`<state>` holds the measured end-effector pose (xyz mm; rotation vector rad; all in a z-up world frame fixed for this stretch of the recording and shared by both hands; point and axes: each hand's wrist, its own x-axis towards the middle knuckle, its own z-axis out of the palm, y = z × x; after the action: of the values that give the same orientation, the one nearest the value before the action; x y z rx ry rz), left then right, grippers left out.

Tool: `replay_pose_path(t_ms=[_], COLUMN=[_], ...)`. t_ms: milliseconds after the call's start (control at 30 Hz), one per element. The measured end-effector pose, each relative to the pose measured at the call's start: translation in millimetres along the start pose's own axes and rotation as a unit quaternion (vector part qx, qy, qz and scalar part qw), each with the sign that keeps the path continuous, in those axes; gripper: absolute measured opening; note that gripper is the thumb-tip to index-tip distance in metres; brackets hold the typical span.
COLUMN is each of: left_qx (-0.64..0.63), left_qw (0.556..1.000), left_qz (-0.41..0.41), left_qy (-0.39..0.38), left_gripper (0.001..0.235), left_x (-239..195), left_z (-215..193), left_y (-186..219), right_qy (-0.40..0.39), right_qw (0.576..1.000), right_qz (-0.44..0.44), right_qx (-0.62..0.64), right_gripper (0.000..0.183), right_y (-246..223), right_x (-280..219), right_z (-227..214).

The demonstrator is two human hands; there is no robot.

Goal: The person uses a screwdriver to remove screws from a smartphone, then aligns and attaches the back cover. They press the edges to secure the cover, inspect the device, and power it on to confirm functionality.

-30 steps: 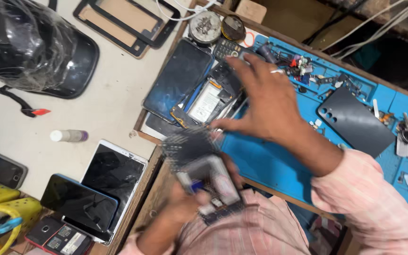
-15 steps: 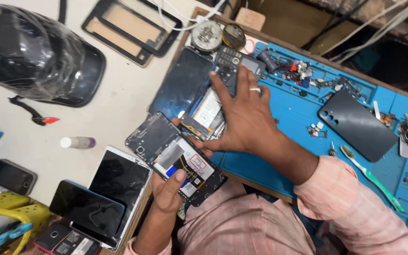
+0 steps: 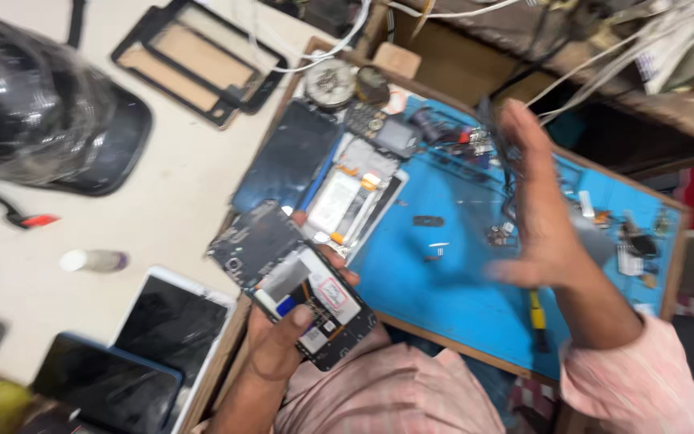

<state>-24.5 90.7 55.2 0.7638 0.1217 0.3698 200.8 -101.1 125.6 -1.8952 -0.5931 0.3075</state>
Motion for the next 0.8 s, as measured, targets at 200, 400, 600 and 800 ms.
replay_pose_path(t_ms=[200, 400, 600, 800], left_qx=[-0.028, -0.023, -0.035, 0.002], left_qw=[0.987, 0.97, 0.966, 0.974], left_qz=[-0.116, -0.19, -0.225, -0.19], left_qy=[-0.106, -0.147, -0.125, -0.122], left_gripper=[0.098, 0.085, 0.085, 0.083], left_x=[24, 46, 61, 56], left_z=[34, 69, 84, 73], left_y=[-39, -78, -100, -90], right_qy=[-0.092, -0.008, -0.057, -0.028], right_qw=[0.849, 0.622, 0.658, 0.835], right_qz=[-0.01, 0.014, -0.014, -0.024], right_qx=[0.52, 0.783, 0.751, 0.549], right_gripper=[0.148, 0.161, 0.16, 0.155], right_y=[17, 43, 54, 81], right_x=[-62, -101, -109, -108], right_z=[-54, -64, -70, -74])
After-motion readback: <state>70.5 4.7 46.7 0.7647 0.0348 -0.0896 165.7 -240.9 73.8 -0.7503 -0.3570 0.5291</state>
